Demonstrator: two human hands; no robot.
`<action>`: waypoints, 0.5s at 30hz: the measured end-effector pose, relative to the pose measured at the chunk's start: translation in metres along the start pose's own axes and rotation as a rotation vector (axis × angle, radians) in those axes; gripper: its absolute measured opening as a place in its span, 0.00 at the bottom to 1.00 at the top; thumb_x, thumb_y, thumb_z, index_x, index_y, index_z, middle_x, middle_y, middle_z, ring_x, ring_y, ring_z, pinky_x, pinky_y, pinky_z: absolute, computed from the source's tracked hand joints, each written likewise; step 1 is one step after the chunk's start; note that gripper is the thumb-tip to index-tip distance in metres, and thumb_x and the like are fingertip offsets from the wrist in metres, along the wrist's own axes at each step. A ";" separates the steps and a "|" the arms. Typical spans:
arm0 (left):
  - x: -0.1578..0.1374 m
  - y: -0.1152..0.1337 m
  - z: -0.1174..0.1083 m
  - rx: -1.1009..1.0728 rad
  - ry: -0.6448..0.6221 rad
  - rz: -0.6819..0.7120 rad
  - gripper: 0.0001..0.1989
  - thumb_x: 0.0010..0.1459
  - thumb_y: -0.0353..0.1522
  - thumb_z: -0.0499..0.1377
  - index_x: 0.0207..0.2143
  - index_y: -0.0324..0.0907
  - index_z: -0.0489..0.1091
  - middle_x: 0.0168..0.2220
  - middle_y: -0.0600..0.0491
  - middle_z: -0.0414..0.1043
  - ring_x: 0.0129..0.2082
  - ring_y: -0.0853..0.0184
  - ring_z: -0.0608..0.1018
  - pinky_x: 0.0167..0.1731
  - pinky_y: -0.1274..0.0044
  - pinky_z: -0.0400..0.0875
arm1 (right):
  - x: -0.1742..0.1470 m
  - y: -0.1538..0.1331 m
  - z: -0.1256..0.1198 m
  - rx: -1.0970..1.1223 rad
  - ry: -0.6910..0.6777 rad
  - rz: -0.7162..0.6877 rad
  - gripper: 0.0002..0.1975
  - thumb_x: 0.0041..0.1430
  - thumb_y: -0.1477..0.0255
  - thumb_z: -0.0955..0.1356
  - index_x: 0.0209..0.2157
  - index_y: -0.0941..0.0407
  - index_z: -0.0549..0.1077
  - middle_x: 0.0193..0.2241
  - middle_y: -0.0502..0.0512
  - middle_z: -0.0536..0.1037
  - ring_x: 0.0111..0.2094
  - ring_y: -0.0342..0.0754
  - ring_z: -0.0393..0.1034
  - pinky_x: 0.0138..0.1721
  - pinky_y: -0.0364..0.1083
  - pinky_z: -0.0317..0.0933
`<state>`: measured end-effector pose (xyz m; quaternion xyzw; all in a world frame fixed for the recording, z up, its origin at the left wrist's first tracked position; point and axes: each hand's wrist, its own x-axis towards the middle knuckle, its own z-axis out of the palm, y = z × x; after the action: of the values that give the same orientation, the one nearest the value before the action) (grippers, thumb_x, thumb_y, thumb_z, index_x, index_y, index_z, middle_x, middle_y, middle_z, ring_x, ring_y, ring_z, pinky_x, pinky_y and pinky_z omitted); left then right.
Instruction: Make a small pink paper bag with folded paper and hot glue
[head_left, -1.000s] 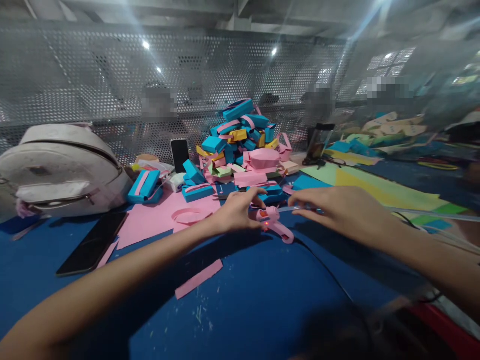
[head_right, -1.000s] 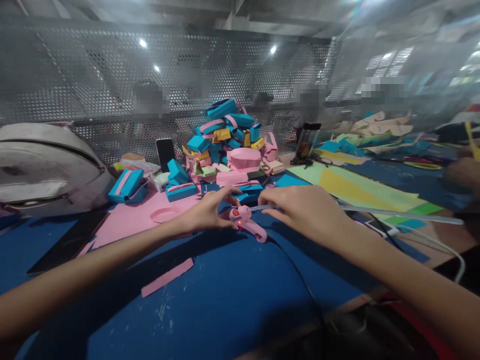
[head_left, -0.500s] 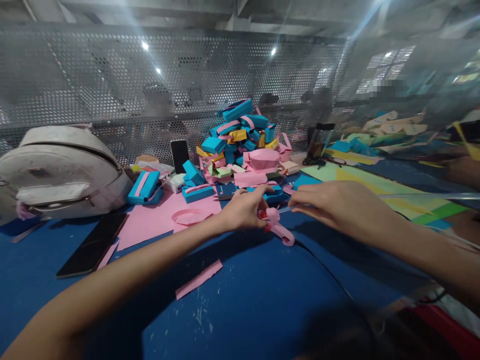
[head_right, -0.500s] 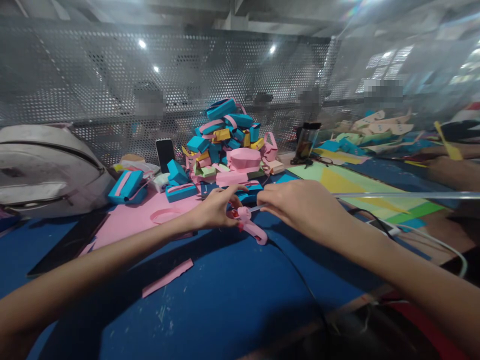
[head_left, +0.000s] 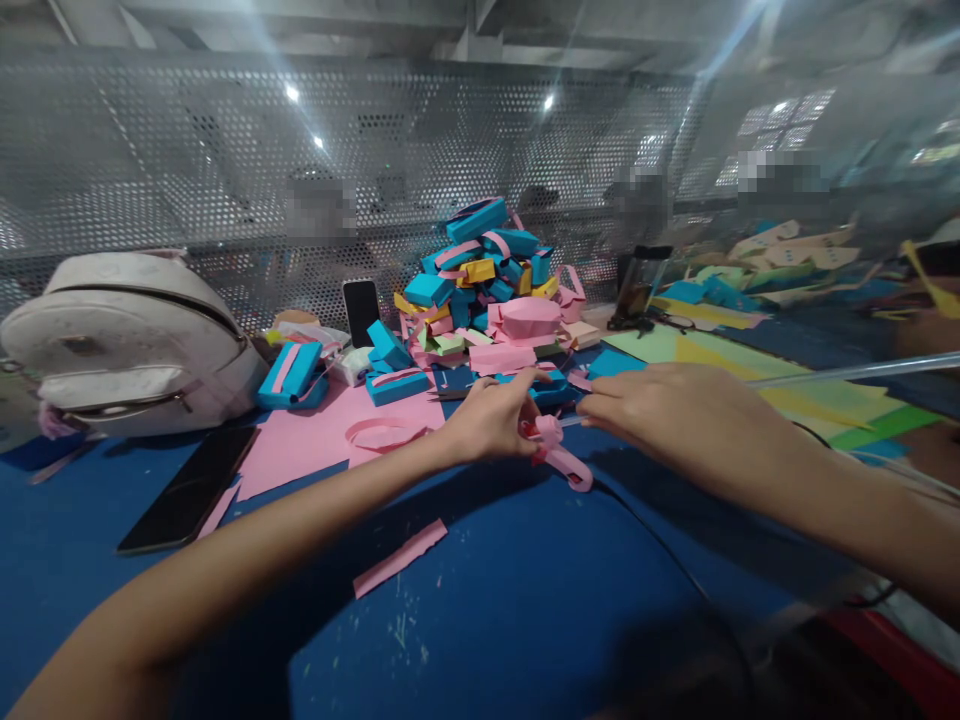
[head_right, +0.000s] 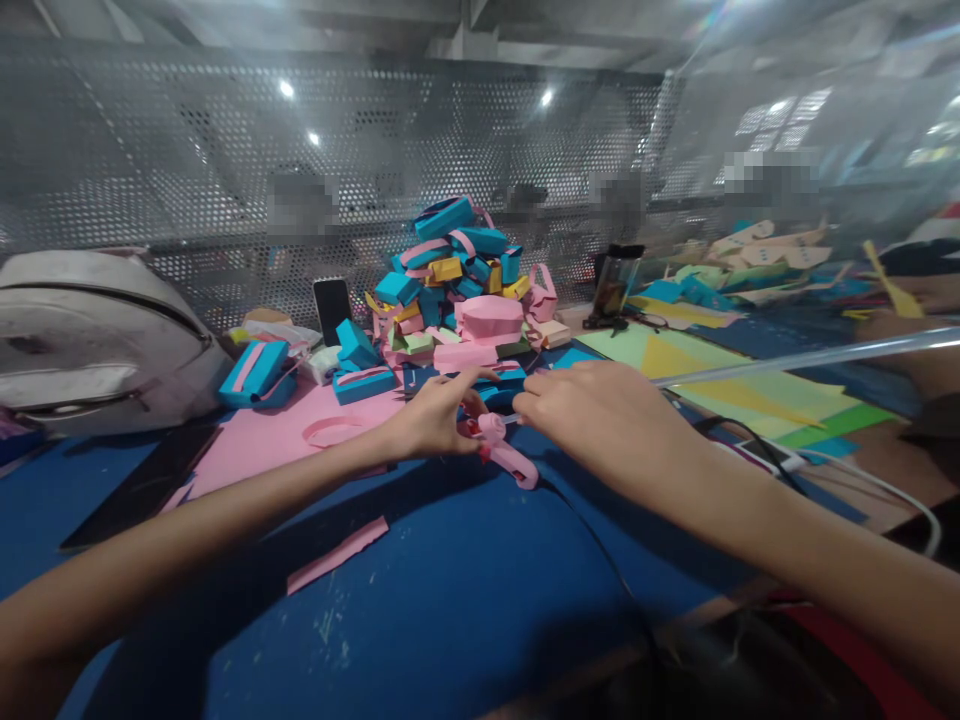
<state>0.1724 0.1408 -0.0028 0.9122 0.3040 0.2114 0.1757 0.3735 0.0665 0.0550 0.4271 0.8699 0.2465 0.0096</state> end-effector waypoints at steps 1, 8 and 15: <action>0.000 0.000 0.000 0.004 0.000 0.000 0.38 0.45 0.32 0.66 0.58 0.41 0.54 0.36 0.53 0.76 0.39 0.63 0.77 0.50 0.63 0.62 | 0.000 -0.001 -0.001 -0.012 -0.002 -0.001 0.09 0.58 0.82 0.66 0.34 0.55 0.75 0.33 0.56 0.79 0.35 0.57 0.74 0.32 0.50 0.59; -0.003 0.003 -0.003 0.040 -0.004 -0.003 0.37 0.47 0.32 0.65 0.58 0.40 0.54 0.38 0.52 0.76 0.41 0.61 0.77 0.52 0.61 0.59 | -0.006 0.000 0.011 0.014 0.151 -0.030 0.10 0.62 0.74 0.63 0.37 0.55 0.76 0.33 0.57 0.78 0.32 0.56 0.72 0.31 0.50 0.59; -0.005 0.004 -0.004 0.055 -0.017 0.020 0.38 0.47 0.30 0.65 0.60 0.41 0.53 0.40 0.51 0.77 0.43 0.60 0.77 0.53 0.59 0.59 | -0.007 0.004 0.018 0.098 0.192 -0.062 0.13 0.65 0.73 0.60 0.40 0.55 0.76 0.35 0.58 0.78 0.33 0.56 0.72 0.32 0.51 0.62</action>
<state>0.1683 0.1359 0.0011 0.9214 0.2989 0.1970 0.1509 0.3853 0.0706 0.0395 0.3745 0.8906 0.2429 -0.0870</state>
